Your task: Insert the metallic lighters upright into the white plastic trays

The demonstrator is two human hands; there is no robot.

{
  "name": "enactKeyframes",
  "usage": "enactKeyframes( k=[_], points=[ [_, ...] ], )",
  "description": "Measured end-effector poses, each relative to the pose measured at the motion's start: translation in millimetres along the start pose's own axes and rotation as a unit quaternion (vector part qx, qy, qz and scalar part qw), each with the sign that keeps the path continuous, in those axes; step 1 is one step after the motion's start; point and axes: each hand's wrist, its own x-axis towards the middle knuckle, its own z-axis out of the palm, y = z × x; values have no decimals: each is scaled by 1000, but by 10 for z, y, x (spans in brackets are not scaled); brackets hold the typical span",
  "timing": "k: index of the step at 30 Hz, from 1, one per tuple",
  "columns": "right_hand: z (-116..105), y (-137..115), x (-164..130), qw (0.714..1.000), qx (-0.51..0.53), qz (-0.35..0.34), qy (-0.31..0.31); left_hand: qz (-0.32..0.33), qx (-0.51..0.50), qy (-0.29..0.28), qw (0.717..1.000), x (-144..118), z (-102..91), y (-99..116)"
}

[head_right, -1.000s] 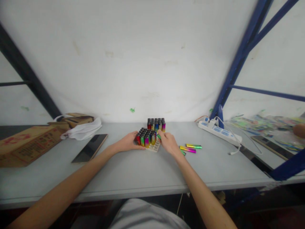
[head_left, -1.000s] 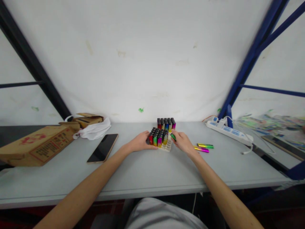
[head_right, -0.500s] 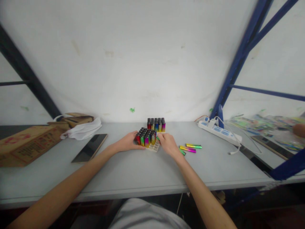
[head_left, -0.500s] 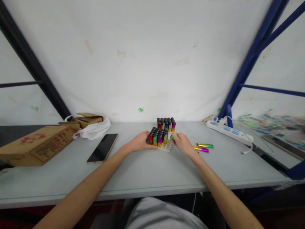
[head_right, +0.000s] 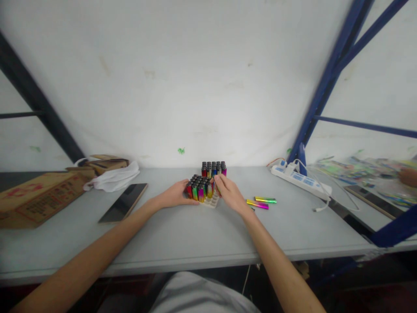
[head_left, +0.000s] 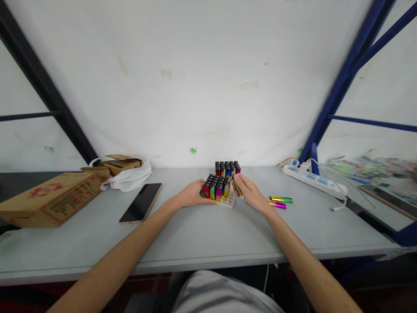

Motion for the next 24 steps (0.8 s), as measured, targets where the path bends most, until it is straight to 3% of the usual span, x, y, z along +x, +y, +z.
enactKeyframes(
  k=[5, 15, 21, 24],
  points=[
    [-29, 14, 0, 995, -62, -82, 20, -4, -7, 6, 1000, -4, 4, 6],
    [-10, 54, -13, 981, -172, -85, -11, -4, -7, 8, 1000, -2, -2, 22],
    [-90, 82, 11, 965, -227, -110, -75, -7, 2, 16, 1000, -7, 1, 31],
    [-56, 86, 2, 960, -259, -90, -60, -4, 0, 14, 1000, -7, -1, 28]
  ],
)
